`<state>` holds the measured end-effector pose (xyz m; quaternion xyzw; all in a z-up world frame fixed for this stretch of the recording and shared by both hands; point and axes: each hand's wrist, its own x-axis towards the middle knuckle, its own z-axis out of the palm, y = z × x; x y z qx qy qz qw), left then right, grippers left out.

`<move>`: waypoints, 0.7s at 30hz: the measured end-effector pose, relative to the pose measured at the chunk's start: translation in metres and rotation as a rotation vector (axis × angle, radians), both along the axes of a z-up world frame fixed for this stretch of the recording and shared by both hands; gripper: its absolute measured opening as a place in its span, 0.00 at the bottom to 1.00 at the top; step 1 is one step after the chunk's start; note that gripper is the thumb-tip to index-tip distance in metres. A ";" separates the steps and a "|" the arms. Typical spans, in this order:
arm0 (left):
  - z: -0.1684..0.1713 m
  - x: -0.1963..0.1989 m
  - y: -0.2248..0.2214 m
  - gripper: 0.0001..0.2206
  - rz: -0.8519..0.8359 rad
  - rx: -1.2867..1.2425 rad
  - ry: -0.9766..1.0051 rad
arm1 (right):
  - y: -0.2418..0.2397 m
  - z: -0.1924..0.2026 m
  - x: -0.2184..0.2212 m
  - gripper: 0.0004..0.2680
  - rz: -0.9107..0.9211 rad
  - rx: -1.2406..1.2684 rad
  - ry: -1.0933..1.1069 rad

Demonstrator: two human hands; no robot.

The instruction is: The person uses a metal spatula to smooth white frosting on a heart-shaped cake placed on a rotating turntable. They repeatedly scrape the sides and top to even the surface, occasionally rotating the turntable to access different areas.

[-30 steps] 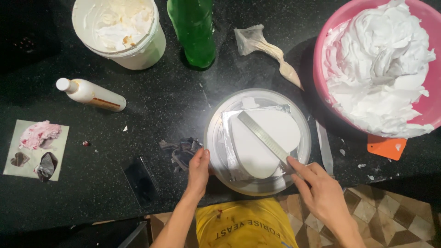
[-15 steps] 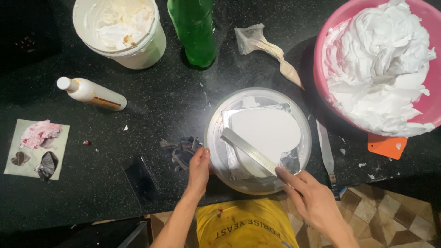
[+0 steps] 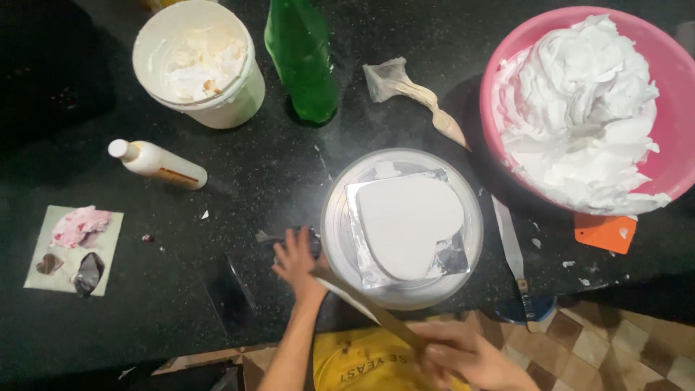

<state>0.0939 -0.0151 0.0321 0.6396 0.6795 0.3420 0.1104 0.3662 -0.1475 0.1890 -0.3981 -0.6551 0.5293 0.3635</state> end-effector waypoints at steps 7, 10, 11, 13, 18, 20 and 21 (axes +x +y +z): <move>-0.047 -0.029 0.001 0.11 0.192 -0.148 -0.522 | 0.022 -0.005 -0.065 0.13 -0.069 -1.024 0.391; -0.003 -0.060 -0.027 0.17 0.422 -0.066 -1.709 | 0.054 0.004 -0.087 0.10 0.066 -0.666 0.122; 0.024 -0.052 -0.036 0.17 0.426 -0.066 -1.704 | 0.060 -0.027 -0.103 0.10 0.069 -0.669 0.126; 0.075 -0.035 -0.057 0.23 0.219 -0.032 -2.153 | 0.069 -0.089 -0.136 0.06 -0.034 -0.201 -0.196; 0.018 -0.023 -0.047 0.24 0.559 -0.132 -1.695 | 0.059 -0.108 -0.166 0.05 0.110 0.093 -0.533; 0.024 -0.040 -0.031 0.24 0.607 -0.124 -1.738 | 0.053 -0.092 -0.157 0.07 0.169 0.050 -0.597; 0.033 -0.050 -0.023 0.24 0.638 -0.051 -1.750 | 0.047 -0.082 -0.149 0.07 0.229 -0.072 -0.652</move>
